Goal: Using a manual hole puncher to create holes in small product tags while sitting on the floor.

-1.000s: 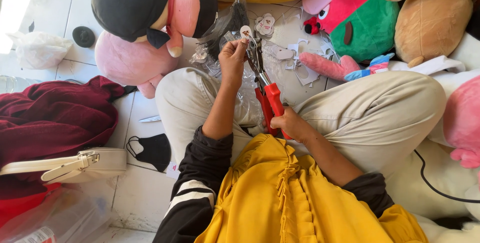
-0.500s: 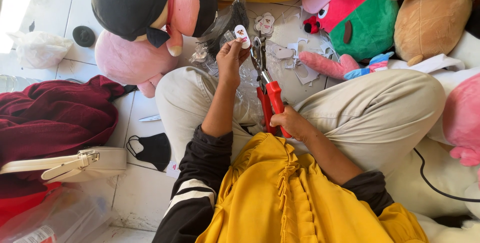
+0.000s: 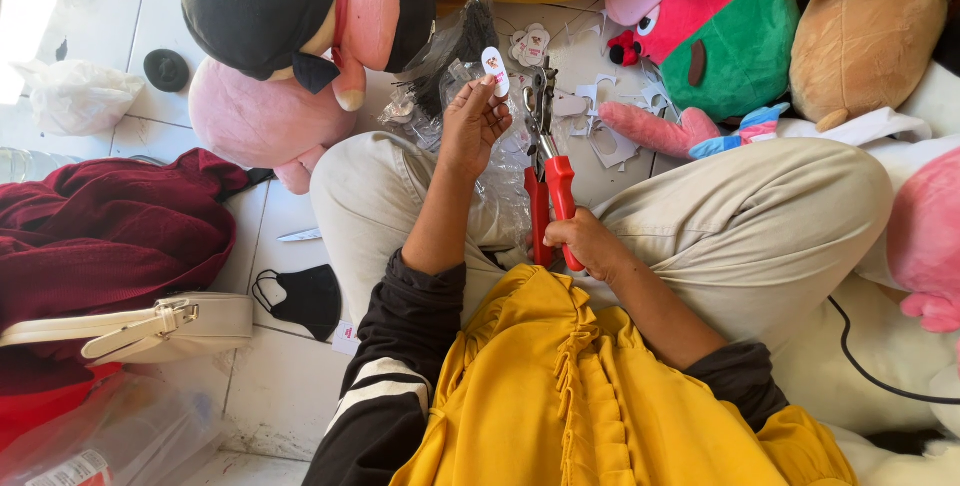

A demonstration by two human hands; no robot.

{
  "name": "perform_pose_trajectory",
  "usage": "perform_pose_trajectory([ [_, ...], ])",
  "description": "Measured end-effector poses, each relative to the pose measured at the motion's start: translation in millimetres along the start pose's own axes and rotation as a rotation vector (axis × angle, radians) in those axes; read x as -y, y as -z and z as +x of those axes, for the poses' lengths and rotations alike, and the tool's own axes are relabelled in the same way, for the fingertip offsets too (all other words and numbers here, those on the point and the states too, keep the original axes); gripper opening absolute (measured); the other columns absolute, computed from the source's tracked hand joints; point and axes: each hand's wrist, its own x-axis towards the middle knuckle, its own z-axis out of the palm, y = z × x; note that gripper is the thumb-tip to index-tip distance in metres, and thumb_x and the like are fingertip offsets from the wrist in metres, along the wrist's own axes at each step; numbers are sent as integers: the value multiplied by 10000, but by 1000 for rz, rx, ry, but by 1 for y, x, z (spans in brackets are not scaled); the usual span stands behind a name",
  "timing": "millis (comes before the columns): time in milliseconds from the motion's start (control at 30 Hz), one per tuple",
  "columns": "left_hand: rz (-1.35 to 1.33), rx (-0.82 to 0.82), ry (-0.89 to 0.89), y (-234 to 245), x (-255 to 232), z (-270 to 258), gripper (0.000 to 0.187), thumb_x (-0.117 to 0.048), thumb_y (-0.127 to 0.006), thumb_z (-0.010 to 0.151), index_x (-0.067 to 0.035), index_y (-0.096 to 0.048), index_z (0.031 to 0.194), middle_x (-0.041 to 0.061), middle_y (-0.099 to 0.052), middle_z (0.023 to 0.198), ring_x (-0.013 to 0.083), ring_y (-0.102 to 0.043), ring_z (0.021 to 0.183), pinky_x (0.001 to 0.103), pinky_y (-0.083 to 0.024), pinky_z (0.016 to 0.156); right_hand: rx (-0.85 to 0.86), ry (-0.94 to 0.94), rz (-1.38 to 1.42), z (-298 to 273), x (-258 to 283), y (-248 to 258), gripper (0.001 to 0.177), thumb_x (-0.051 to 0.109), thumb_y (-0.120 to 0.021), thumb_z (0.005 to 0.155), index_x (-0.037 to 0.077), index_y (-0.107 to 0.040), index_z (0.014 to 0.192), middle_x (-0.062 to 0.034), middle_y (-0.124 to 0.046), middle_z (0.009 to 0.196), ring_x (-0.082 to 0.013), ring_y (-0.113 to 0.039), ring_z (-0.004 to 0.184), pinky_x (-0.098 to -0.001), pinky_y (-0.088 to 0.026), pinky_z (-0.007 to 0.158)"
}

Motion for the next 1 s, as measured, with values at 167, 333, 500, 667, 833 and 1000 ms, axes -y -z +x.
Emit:
perform_pose_trajectory([
  [167, 12, -1, 4, -2, 2, -1, 148, -273, -754, 941, -148, -682, 968, 41, -726, 762, 130, -731, 641, 289, -654, 632, 5, 20, 3, 21, -22, 16, 508, 71, -704, 602, 49, -544, 1084, -120, -534, 845, -228, -515, 812, -425, -393, 815],
  [333, 12, 5, 14, -8, -3, -7, 161, -253, -746, 947, -118, -668, 988, 91, -761, 820, 142, -751, 663, 305, -662, 651, 1, 9, 18, 0, 0, 4, 516, 63, -692, 606, 30, -545, 1100, -116, -526, 849, -222, -507, 813, -421, -393, 813],
  [500, 70, -38, -4, 1, 5, 2, 169, -270, -751, 944, -132, -668, 993, 50, -738, 785, 117, -720, 640, 286, -652, 629, -4, 7, 17, 50, -50, 33, 556, 86, -717, 617, 36, -532, 1139, -134, -541, 882, -235, -508, 818, -424, -402, 820],
  [667, 238, -95, -42, -4, 3, 3, 164, -270, -732, 951, -124, -670, 993, 34, -699, 763, 91, -673, 613, 255, -629, 605, -81, 37, 4, 27, -34, 22, 429, 97, -701, 611, 23, -554, 1007, -106, -500, 791, -218, -497, 759, -403, -383, 738],
  [833, 650, -169, -200, -35, -21, 3, 191, -188, -710, 959, -7, -718, 1018, 94, -695, 732, 116, -653, 576, 252, -608, 511, -136, 33, 36, 49, -49, 28, 425, 131, -729, 621, 28, -549, 991, -123, -508, 772, -236, -505, 733, -415, -382, 695],
  [1000, 956, -135, -274, -43, -9, 59, 160, -55, -679, 901, 8, -721, 1041, 81, -715, 640, 112, -691, 486, 239, -648, 451, -219, 13, 81, 37, -28, 14, 355, 132, -734, 601, 33, -579, 905, -88, -483, 759, -222, -476, 729, -382, -336, 699],
])
